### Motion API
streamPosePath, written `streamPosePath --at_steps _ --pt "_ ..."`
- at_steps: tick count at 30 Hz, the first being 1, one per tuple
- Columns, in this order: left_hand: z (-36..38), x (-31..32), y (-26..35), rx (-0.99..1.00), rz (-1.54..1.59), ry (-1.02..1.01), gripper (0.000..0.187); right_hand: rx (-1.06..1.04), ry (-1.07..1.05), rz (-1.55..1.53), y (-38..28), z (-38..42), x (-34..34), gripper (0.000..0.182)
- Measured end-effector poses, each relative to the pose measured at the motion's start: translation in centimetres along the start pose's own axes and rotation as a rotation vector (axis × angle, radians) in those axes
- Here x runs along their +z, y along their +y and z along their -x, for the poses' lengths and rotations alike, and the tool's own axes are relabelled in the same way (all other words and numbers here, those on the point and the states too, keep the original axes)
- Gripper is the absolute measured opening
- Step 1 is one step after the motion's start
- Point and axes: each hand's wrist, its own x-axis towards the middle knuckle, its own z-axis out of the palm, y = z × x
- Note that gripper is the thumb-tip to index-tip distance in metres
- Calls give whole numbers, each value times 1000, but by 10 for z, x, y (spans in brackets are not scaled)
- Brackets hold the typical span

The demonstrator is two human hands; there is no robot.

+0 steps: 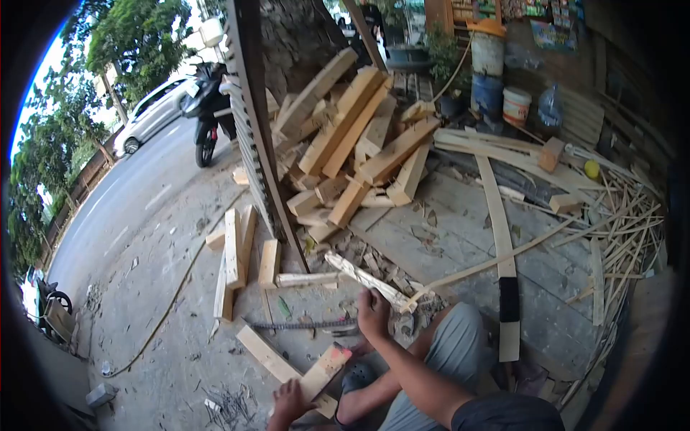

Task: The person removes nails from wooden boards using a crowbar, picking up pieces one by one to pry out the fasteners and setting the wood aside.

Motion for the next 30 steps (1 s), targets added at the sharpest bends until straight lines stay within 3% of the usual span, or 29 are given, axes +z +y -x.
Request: streamPosePath --at_steps 3,6,7,8,10,12,13,15,18,25,29,30 --pt "-19 17 -3 -97 135 -89 116 -47 -136 -7 -4 -7 0 20" --pt "-42 18 -44 -168 -47 146 81 3 -275 -125 21 -6 -7 11" --pt "-55 34 -67 -216 -14 242 71 125 -339 -181 15 -3 -12 10" --pt "-70 50 -97 -108 -6 326 66 172 -317 -69 31 5 -10 12" --pt "-95 81 -127 -128 -88 334 84 143 -291 -55 50 15 -6 11" --pt "-114 25 -91 -526 159 -94 107 162 -309 -93 41 20 2 7" --pt "-115 -18 -66 -644 254 -156 102 151 -324 -125 38 23 6 7" --pt "-116 -22 -48 -717 296 -18 86 119 -357 -171 29 30 14 9" --pt "-121 2 -34 -832 239 183 87 74 -404 -166 25 34 22 7" --pt "-97 16 -6 -921 348 205 56 133 -297 -137 24 14 22 2" --pt "-88 23 14 -912 340 167 56 219 -131 -259 36 12 8 6" --pt "-80 0 16 -829 355 157 63 221 -93 -283 39 13 4 7"
